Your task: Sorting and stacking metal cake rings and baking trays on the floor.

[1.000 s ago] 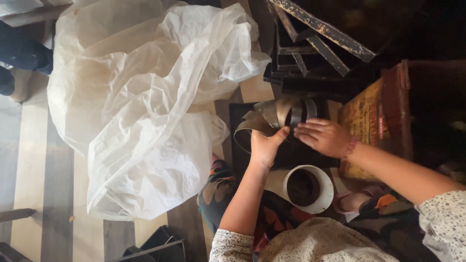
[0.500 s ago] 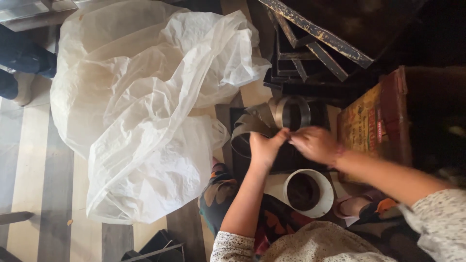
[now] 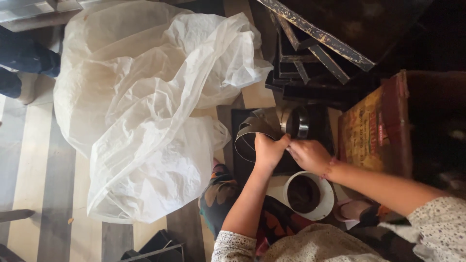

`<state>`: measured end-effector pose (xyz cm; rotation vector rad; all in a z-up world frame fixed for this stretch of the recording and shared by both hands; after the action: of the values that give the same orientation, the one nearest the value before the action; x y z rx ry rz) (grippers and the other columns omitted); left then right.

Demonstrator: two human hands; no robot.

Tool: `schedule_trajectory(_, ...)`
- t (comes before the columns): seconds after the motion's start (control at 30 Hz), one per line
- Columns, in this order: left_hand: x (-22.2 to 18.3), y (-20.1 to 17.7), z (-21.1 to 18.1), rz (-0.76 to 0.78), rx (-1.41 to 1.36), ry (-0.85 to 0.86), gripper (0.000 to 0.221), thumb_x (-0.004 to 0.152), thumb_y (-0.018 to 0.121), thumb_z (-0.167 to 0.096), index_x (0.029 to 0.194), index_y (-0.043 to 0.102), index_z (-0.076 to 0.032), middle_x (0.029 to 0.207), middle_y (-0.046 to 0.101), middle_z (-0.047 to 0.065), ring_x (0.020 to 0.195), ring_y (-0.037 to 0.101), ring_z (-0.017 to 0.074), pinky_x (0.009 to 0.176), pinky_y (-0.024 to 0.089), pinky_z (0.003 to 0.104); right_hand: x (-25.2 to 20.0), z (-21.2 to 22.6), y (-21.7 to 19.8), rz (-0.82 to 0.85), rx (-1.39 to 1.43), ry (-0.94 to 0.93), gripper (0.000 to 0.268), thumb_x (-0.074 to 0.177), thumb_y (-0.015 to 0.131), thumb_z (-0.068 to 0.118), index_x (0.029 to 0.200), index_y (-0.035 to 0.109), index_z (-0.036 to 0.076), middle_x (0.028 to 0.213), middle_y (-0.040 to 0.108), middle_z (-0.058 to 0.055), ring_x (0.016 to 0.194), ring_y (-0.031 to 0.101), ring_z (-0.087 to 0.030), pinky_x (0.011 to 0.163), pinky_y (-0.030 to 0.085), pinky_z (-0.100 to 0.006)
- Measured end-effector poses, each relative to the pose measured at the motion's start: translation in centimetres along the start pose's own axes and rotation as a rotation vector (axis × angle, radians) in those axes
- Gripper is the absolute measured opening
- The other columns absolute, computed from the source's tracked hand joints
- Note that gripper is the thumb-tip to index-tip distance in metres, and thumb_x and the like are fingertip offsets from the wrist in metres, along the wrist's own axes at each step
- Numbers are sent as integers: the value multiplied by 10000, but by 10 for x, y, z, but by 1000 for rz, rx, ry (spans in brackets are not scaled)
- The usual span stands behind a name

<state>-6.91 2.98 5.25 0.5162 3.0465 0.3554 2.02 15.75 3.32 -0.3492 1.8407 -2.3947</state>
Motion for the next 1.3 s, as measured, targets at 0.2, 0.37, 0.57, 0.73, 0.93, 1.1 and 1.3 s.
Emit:
schedule_trajectory(0.2,-1,-4,1,107,-97,-70,560,737,803,-8,1242,562,6,1144,702,96,1038,666,186,935,546,317,-6,4,-49,-164,-35,-397,215,919,658,157,1090,744,59,1079,765,-111,985,733,-251,874,608,-389)
schedule_trajectory(0.37,-1,2,1,93,-133,-10,523,787,814,7,1241,555,0,1152,689,78,1044,651,172,947,537,311,-6,25,-40,-167,-153,-504,261,878,654,139,1118,725,66,1120,766,-91,1027,733,-244,939,585,-428)
schedule_trajectory(0.57,1,-1,12,154,-207,-97,516,777,781,37,1246,568,5,1155,693,88,1042,661,187,934,548,326,-7,-13,-30,-68,103,-142,261,907,673,151,1147,731,66,1098,755,-97,1030,728,-237,934,564,-345)
schedule_trajectory(0.73,15,-8,32,180,-356,-200,334,839,758,34,1146,632,-6,1012,706,59,887,667,163,822,541,310,-11,10,-61,-165,-262,-619,292,811,686,116,1094,741,69,1097,778,-87,1022,753,-232,937,603,-396)
schedule_trajectory(0.93,12,-7,39,82,-607,-386,93,886,711,35,970,688,3,825,694,68,708,653,160,662,543,311,0,-18,-65,-153,193,159,145,939,701,199,1030,782,121,844,760,-67,706,711,-226,614,552,-375)
schedule_trajectory(1.1,9,-8,49,107,-644,-461,71,904,679,-9,946,692,46,838,710,95,709,664,185,649,553,318,-1,3,-24,45,189,110,218,926,727,268,860,685,65,752,687,-82,699,676,-258,648,537,-401)
schedule_trajectory(1.3,10,-1,53,121,-611,-488,191,900,656,-42,1070,658,47,924,718,118,787,681,215,713,574,343,9,14,-64,-213,141,-446,128,811,705,164,811,656,45,841,678,-132,814,674,-325,700,557,-441)
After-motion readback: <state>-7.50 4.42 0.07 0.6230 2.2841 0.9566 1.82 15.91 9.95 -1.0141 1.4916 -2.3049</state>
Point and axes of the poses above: each hand's wrist, its own x-axis towards the middle knuckle, its own y-axis out of the palm, z = x × y, the point moved 8 cm from there along x, towards the middle knuckle
